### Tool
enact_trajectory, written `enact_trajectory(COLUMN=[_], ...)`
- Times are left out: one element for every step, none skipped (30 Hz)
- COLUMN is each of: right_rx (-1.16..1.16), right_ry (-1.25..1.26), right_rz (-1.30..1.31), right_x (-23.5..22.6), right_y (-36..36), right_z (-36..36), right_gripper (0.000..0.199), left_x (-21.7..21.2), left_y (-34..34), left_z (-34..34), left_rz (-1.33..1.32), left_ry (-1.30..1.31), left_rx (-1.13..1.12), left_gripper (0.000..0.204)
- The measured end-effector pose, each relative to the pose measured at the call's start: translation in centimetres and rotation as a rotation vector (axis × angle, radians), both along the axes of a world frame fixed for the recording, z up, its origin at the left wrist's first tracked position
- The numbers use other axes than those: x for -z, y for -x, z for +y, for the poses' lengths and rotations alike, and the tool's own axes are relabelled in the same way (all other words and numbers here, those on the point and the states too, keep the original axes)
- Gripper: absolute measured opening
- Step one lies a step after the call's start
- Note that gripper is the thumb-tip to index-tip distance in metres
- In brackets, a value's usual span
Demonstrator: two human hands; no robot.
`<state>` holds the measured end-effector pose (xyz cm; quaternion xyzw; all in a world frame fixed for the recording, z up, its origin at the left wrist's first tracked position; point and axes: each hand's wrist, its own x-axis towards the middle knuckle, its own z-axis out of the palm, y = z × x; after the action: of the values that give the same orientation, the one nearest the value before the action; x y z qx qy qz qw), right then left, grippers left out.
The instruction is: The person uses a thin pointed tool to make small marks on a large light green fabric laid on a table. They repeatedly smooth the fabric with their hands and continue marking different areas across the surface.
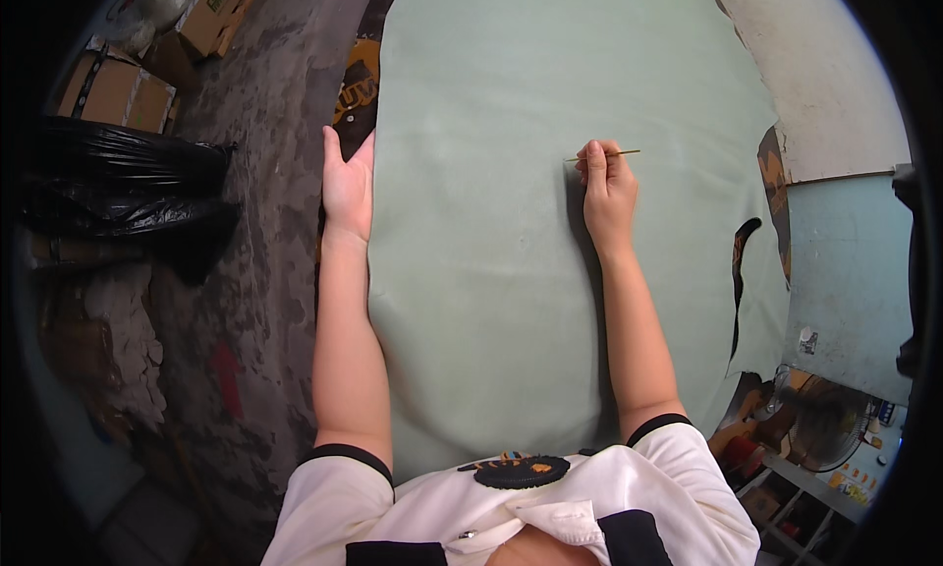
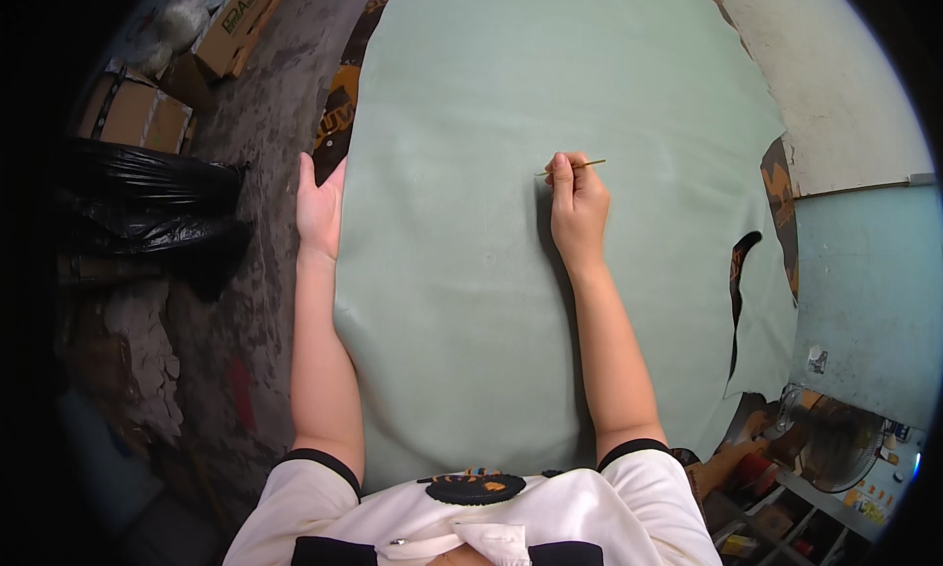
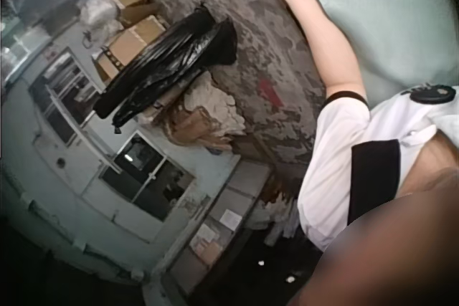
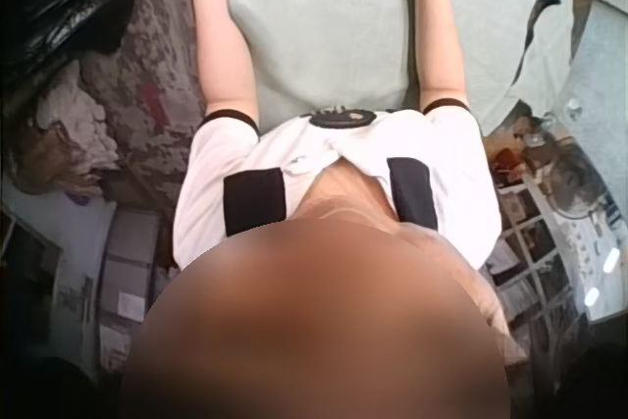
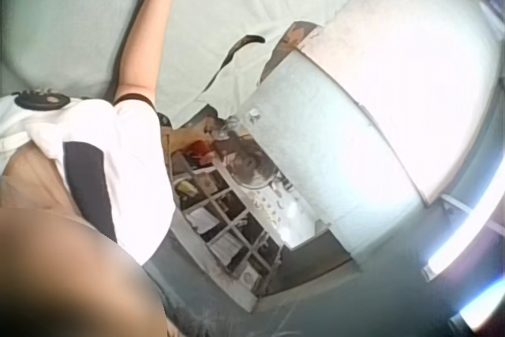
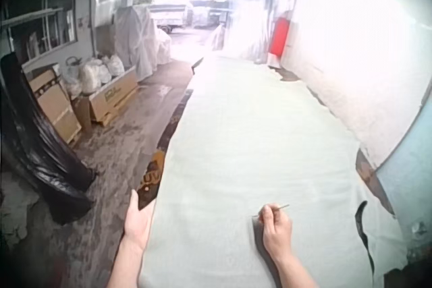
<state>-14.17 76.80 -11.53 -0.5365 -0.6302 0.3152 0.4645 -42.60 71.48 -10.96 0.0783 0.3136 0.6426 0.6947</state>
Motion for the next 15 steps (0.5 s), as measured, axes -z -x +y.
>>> enact_trajectory(right_rx=[-0.016,-0.025,-0.059,-0.063,-0.028,-0.017,0.018,-0.014,-0.022,-0.056,0.003,0.036,0.084,0.070,0.072], right_ry=[-0.029,-0.064,-0.090,-0.114,-0.080,-0.046,-0.045,-0.031,-0.049,-0.082,-0.057,-0.046,0.005,-0.040,-0.044], right_rz=[-0.036,-0.068,-0.106,-0.084,-0.083,-0.083,-0.069,-0.078,-0.073,-0.066,-0.049,-0.028,-0.017,-0.043,-0.080], right_x=[0.21,0.39,0.51,0.57,0.58,0.54,0.48,0.41,0.35,0.32,0.29,0.30,0.31,0.35,0.38], right_y=[-0.03,-0.01,0.01,0.06,0.08,0.12,0.12,0.10,0.07,-0.02,-0.10,-0.22,-0.33,-0.43,-0.51], right_z=[0.16,0.22,0.13,-0.01,-0.13,-0.21,-0.22,-0.21,-0.14,-0.08,-0.01,0.00,-0.05,-0.08,-0.13], right_gripper=[0.029,0.028,0.028,0.026,0.026,0.026,0.025,0.026,0.026,0.027,0.027,0.028,0.029,0.029,0.030], left_x=[-0.07,-0.13,-0.21,-0.27,-0.33,-0.40,-0.45,-0.50,-0.54,-0.56,-0.58,-0.59,-0.60,-0.60,-0.59], left_y=[-0.04,-0.07,-0.11,-0.17,-0.23,-0.27,-0.31,-0.32,-0.29,-0.28,-0.24,-0.21,-0.16,-0.13,-0.12], left_z=[0.00,0.01,0.01,-0.03,-0.08,-0.12,-0.14,-0.14,-0.14,-0.12,-0.07,-0.07,-0.07,-0.07,-0.09], left_rz=[0.005,0.046,0.086,0.132,0.091,0.057,0.024,-0.008,-0.042,-0.075,-0.065,-0.053,-0.040,-0.037,-0.033], left_ry=[0.003,-0.009,-0.020,0.004,-0.007,0.015,0.035,0.029,0.023,0.015,0.022,0.029,0.036,0.040,0.043], left_rx=[-0.002,-0.006,-0.011,-0.029,-0.019,-0.024,-0.028,-0.022,-0.015,-0.009,-0.010,-0.011,-0.014,-0.013,-0.014], left_gripper=[0.090,0.090,0.090,0.090,0.090,0.090,0.090,0.088,0.086,0.084,0.084,0.085,0.085,0.085,0.085])
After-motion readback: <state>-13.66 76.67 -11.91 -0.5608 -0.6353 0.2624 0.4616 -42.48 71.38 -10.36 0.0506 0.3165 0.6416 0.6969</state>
